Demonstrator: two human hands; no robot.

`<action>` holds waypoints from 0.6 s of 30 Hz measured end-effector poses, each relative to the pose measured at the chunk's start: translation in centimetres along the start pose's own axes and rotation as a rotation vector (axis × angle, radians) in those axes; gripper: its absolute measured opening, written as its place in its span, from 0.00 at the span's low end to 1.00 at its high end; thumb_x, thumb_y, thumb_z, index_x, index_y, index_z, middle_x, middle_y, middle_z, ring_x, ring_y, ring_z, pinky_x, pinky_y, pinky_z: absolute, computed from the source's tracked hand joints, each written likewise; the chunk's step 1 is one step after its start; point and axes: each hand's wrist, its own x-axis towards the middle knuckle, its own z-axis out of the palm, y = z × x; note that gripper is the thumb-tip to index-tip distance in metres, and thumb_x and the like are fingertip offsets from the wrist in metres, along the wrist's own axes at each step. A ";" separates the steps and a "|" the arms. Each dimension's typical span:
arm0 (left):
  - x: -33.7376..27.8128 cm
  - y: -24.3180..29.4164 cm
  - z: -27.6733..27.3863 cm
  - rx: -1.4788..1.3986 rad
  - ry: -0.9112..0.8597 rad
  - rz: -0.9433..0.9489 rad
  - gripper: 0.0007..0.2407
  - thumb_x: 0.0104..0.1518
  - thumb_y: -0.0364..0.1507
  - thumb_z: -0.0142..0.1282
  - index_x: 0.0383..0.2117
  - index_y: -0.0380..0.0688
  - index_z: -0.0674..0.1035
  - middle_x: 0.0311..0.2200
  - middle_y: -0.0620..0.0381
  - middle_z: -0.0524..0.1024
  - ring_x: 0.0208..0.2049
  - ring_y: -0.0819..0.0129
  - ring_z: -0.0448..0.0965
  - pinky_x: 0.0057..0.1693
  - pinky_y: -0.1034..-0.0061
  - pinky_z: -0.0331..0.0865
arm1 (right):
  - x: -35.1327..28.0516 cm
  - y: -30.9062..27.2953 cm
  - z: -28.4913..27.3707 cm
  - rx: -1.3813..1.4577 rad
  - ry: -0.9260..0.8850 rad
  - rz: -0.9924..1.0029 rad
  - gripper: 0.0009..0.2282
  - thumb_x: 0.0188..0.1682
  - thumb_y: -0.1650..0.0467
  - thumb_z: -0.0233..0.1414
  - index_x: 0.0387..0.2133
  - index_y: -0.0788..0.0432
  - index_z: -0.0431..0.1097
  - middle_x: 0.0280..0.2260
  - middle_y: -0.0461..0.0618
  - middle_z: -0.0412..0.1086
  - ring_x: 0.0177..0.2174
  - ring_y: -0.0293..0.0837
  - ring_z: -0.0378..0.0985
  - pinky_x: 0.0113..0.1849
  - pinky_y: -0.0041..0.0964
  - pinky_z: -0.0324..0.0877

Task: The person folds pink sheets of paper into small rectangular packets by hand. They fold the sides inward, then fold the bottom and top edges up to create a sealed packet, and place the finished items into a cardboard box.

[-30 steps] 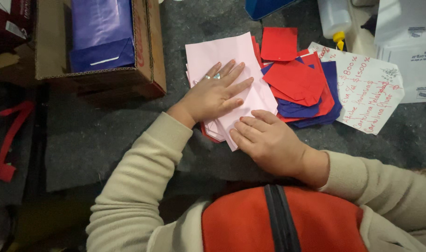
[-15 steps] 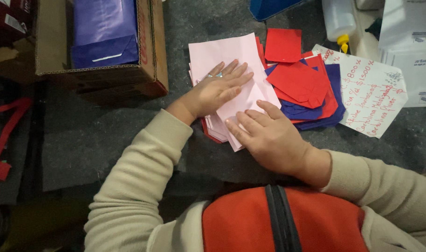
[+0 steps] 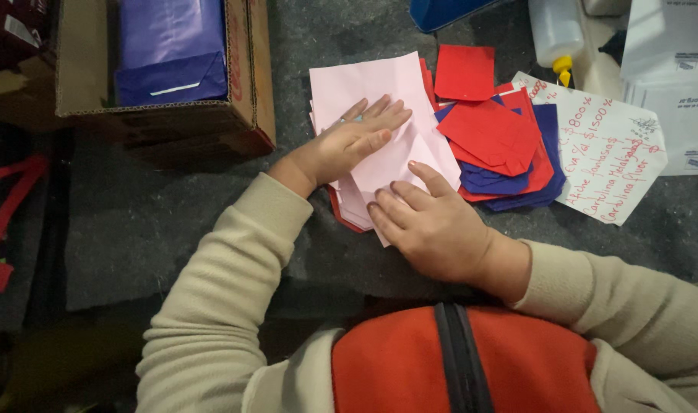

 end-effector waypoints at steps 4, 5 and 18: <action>0.1 0.2 0.1 0.102 -0.008 -0.008 0.27 0.82 0.47 0.33 0.82 0.53 0.71 0.85 0.54 0.62 0.89 0.56 0.48 0.89 0.56 0.35 | -0.5 0.1 0.4 -0.011 0.002 -0.006 0.18 0.51 0.68 0.59 0.53 0.62 0.83 0.53 0.53 0.83 0.56 0.52 0.84 0.69 0.65 0.65; 0.1 0.3 0.2 0.141 -0.011 -0.003 0.27 0.82 0.47 0.33 0.82 0.53 0.70 0.86 0.54 0.61 0.89 0.56 0.48 0.89 0.56 0.35 | -0.6 0.1 0.5 -0.009 -0.004 -0.006 0.18 0.51 0.68 0.58 0.53 0.62 0.83 0.53 0.53 0.83 0.56 0.52 0.84 0.69 0.65 0.65; 0.1 0.3 1.0 0.463 -0.018 0.056 0.28 0.80 0.44 0.44 0.84 0.49 0.66 0.87 0.48 0.56 0.87 0.49 0.49 0.87 0.50 0.40 | -1.2 -0.7 1.7 0.008 -0.044 0.021 0.18 0.52 0.69 0.57 0.54 0.64 0.83 0.54 0.52 0.82 0.57 0.52 0.83 0.68 0.61 0.66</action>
